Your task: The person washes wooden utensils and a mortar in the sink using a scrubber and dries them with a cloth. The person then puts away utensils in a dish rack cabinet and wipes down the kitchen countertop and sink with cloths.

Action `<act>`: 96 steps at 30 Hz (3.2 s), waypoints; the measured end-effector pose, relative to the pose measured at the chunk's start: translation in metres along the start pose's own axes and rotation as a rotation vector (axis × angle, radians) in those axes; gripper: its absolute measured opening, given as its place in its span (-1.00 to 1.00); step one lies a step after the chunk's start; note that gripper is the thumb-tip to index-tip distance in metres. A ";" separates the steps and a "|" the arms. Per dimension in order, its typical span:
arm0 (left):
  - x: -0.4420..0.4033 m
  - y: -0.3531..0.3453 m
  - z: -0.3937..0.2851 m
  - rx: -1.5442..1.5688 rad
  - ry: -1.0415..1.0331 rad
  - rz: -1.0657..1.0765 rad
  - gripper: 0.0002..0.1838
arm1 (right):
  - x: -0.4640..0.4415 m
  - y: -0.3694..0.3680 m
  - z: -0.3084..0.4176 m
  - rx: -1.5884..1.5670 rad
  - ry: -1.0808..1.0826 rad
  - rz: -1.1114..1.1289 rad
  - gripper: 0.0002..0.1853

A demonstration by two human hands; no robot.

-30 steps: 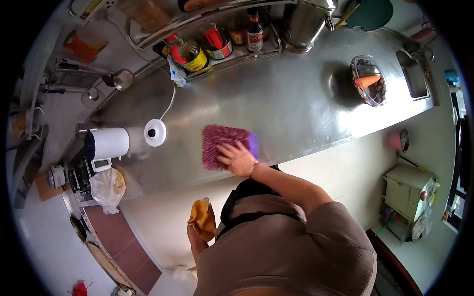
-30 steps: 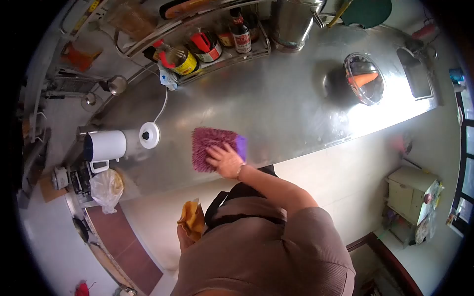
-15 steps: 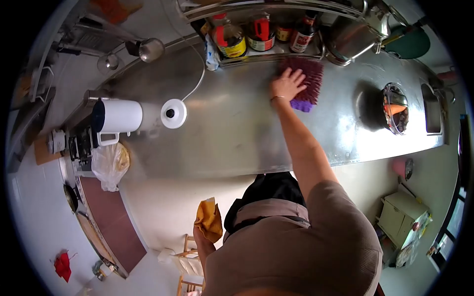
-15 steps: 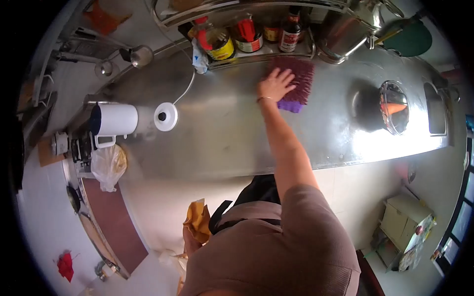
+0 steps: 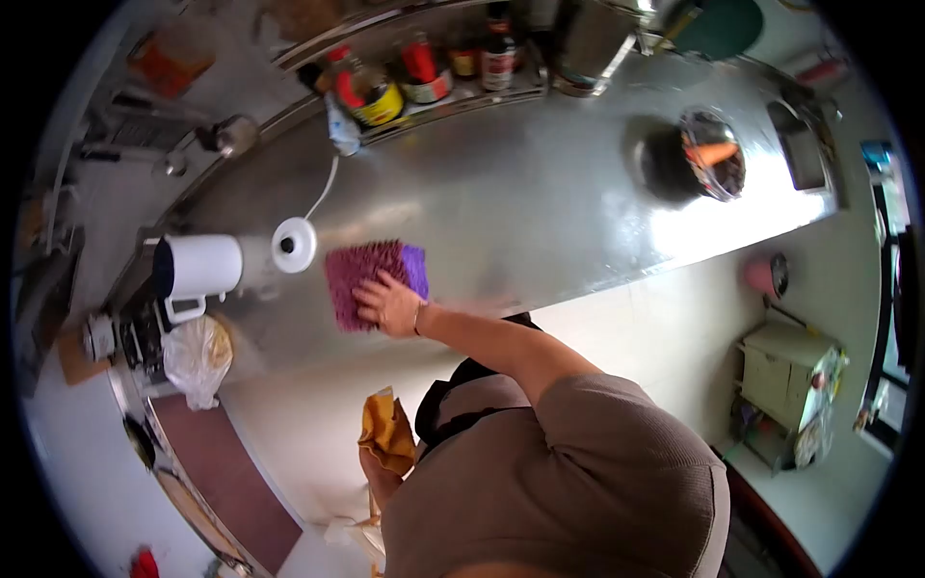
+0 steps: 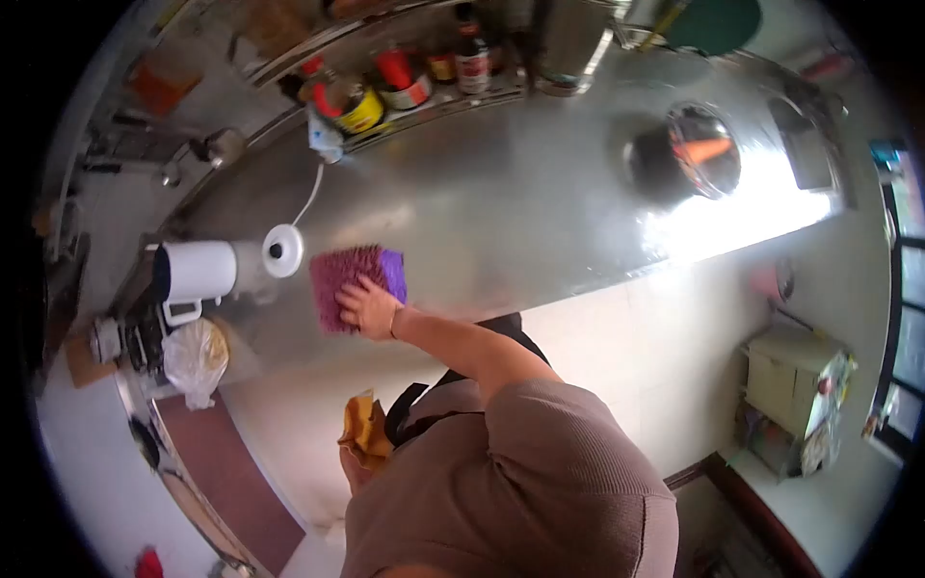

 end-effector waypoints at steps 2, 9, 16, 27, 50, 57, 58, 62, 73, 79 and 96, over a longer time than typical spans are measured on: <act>-0.012 -0.004 -0.005 -0.120 0.018 -0.020 -0.64 | 0.039 0.010 0.016 -0.046 0.058 0.073 -0.53; -0.047 -0.073 -0.001 -0.092 0.113 0.052 -0.56 | 0.177 0.056 -0.031 -0.047 -0.045 -0.019 -0.50; -0.102 -0.197 -0.010 -0.456 -0.202 0.038 -0.61 | 0.324 0.117 -0.110 0.024 -0.340 -0.092 -0.51; -0.142 -0.425 0.057 -1.526 -0.965 -0.137 -0.47 | 0.525 0.198 -0.216 0.124 -0.669 -0.187 -0.44; -0.146 -0.647 0.411 -0.909 0.259 0.528 -0.56 | 0.510 0.186 -0.209 -0.095 -0.730 -0.208 -0.46; -0.154 -0.652 0.398 -0.932 0.255 0.432 -0.48 | 0.540 0.204 -0.255 -0.033 -0.806 -0.258 -0.43; -0.157 -0.649 0.402 -0.875 0.382 0.440 -0.47 | 0.549 0.206 -0.264 -0.017 -0.822 -0.257 -0.43; -0.143 -0.658 0.378 -0.834 0.465 0.502 -0.44 | 0.594 0.225 -0.308 0.072 -0.963 -0.210 -0.41; -0.115 -0.538 0.208 -0.795 0.124 0.501 -0.38 | 0.628 0.253 -0.326 0.272 -1.208 -0.411 -0.39; -0.098 -0.409 0.173 -0.613 0.185 0.383 -0.52 | 0.479 0.203 -0.276 0.024 -0.876 -0.266 -0.31; -0.099 -0.449 0.271 -0.396 0.001 0.321 -0.45 | 0.570 0.322 -0.539 0.236 -1.001 -0.392 -0.45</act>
Point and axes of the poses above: each hand's wrist, its own x-axis away from the middle knuckle, its own y-axis out of the back of the hand, z = x × y, the point moved 10 cm from there along -x, towards the middle knuckle, and after that the axes turned 8 degrees about y, right-handed, at the moved point
